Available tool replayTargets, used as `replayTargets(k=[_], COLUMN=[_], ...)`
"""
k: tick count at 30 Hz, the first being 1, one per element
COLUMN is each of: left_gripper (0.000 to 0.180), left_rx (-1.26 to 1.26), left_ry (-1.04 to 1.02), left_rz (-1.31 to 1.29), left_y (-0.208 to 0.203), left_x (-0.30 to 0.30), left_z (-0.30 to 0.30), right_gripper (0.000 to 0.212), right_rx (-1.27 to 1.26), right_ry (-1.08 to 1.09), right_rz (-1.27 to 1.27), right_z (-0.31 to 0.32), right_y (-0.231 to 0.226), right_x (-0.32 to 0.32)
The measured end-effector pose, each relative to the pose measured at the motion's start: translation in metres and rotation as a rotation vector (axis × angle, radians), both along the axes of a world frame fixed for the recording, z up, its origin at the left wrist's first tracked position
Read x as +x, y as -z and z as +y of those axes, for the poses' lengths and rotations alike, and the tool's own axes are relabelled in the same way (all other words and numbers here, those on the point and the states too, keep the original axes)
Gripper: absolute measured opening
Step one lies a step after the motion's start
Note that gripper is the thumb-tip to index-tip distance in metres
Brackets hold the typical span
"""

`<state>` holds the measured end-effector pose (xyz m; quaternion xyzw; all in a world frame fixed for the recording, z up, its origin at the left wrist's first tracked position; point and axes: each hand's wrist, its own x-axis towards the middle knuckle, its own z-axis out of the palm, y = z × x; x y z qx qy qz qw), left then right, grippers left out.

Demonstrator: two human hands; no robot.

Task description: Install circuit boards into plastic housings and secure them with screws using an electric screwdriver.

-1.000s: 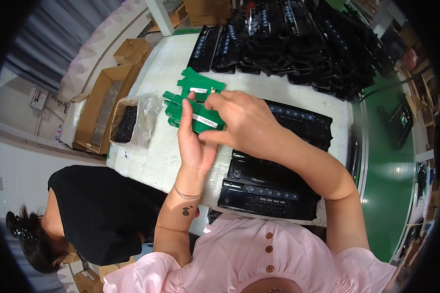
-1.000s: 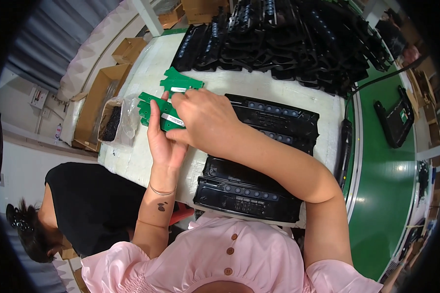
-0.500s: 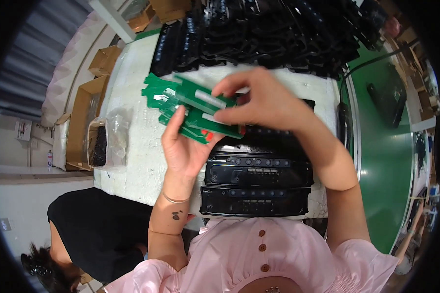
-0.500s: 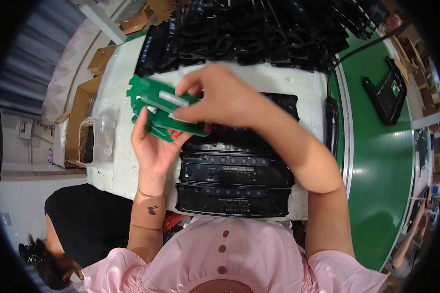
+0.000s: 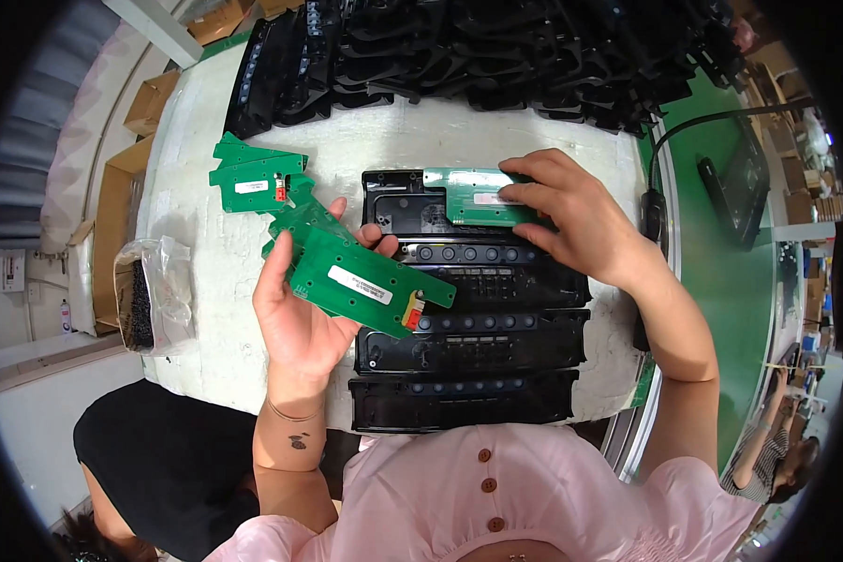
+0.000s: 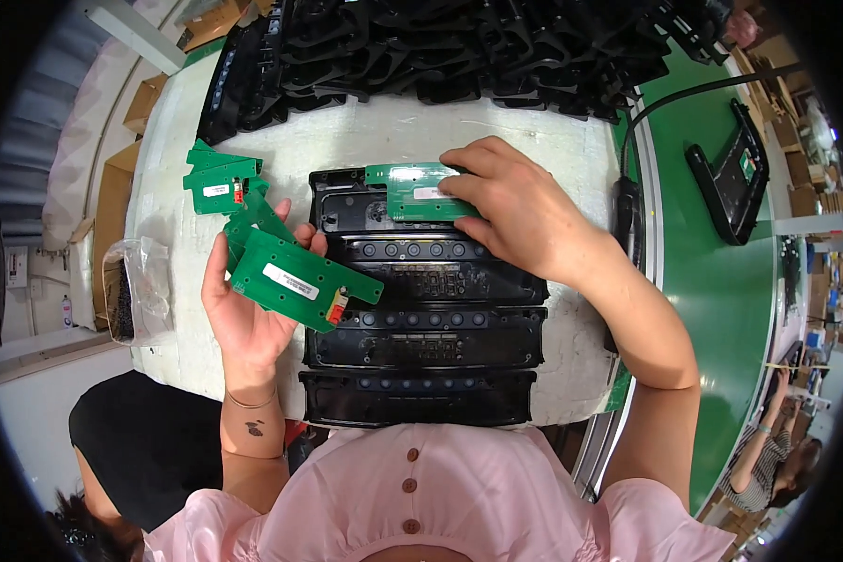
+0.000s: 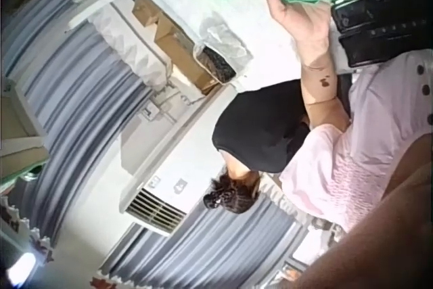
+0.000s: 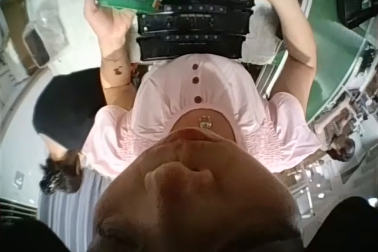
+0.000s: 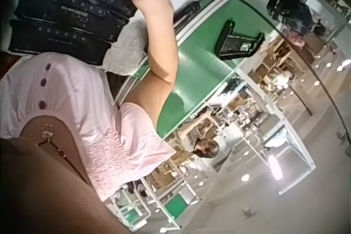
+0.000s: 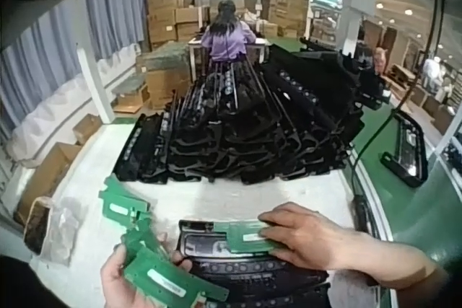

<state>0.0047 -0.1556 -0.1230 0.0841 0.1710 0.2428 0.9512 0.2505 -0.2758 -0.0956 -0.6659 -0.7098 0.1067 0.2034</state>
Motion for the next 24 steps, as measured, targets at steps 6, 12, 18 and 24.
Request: replayTargets(k=[6, 12, 18, 24], left_gripper=[0.058, 0.076, 0.082, 0.08], left_rx=[0.088, 0.048, 0.104, 0.073], left_ry=[-0.02, -0.006, -0.02, -0.027], left_rz=[0.02, -0.05, -0.093, -0.067], left_y=[0.002, -0.001, 0.0, 0.001], left_x=[-0.001, 0.0, -0.001, 0.001], left_z=[-0.001, -0.004, -0.004, -0.003], right_gripper=[0.035, 0.033, 0.025, 0.021], right_rx=[-0.007, 0.089, 0.072, 0.044], right_ry=[0.003, 0.043, 0.064, 0.076], right_rz=[0.022, 0.041, 0.06, 0.101], right_z=[0.002, -0.002, -0.012, -0.014], right_y=[0.013, 0.016, 0.016, 0.02], right_x=[-0.002, 0.005, 0.009, 0.009])
